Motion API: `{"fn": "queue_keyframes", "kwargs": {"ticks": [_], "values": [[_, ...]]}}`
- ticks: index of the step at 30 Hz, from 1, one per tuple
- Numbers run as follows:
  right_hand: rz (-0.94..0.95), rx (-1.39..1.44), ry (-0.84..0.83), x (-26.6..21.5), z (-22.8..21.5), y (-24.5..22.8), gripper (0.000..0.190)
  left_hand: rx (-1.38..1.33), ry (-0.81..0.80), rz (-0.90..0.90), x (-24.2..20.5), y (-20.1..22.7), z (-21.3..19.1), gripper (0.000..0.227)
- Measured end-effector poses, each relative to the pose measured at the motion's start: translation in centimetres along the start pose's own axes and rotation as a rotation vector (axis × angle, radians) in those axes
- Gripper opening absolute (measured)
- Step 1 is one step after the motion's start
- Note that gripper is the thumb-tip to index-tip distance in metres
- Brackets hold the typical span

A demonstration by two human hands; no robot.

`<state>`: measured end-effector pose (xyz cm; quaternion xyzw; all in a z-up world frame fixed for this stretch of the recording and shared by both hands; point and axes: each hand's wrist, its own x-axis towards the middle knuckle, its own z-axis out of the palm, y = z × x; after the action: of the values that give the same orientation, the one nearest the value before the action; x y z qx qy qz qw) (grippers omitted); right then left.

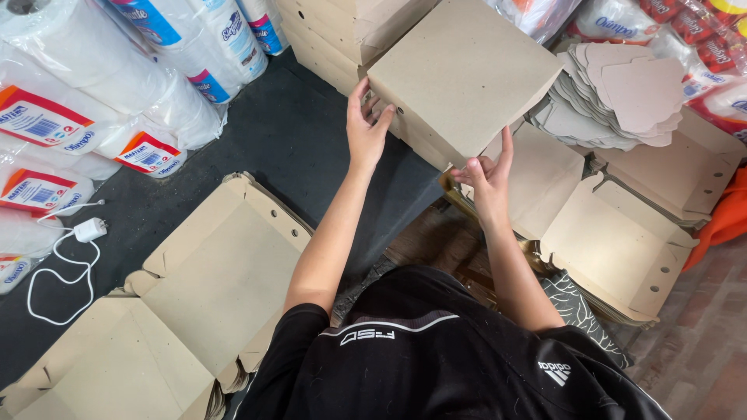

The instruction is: The person assembles cardboard food boxes by hand, folding and tucking the flaps of several flat cardboard pieces one by one to form boxes.

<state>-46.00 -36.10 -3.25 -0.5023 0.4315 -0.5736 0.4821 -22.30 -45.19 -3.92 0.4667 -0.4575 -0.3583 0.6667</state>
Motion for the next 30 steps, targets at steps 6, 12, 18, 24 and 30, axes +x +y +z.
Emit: {"fn": "queue_keyframes", "kwargs": {"ticks": [6, 12, 18, 24, 30], "values": [[0.048, -0.111, 0.061, 1.2, 1.2, -2.8, 0.069, 0.173, -0.082, -0.052, 1.5, 1.0, 0.8, 0.069], [0.025, -0.228, 0.076, 1.7, 1.9, -3.7, 0.058, 0.250, -0.135, -0.028, 2.9, -0.3, 1.1, 0.070], [0.060, -0.270, 0.051, 1.0, 2.5, -4.8, 0.050, 0.273, -0.232, -0.069, 1.2, 1.0, 0.8, 0.069], [-0.052, -0.251, 0.025, -0.8, 1.9, -1.6, 0.036, 0.318, -0.241, -0.083, -2.4, 1.6, -1.3, 0.062], [0.002, -0.195, -0.068, -3.0, 3.8, 0.3, 0.026, 0.288, -0.253, -0.091, -6.0, 2.3, -5.3, 0.054]]}}
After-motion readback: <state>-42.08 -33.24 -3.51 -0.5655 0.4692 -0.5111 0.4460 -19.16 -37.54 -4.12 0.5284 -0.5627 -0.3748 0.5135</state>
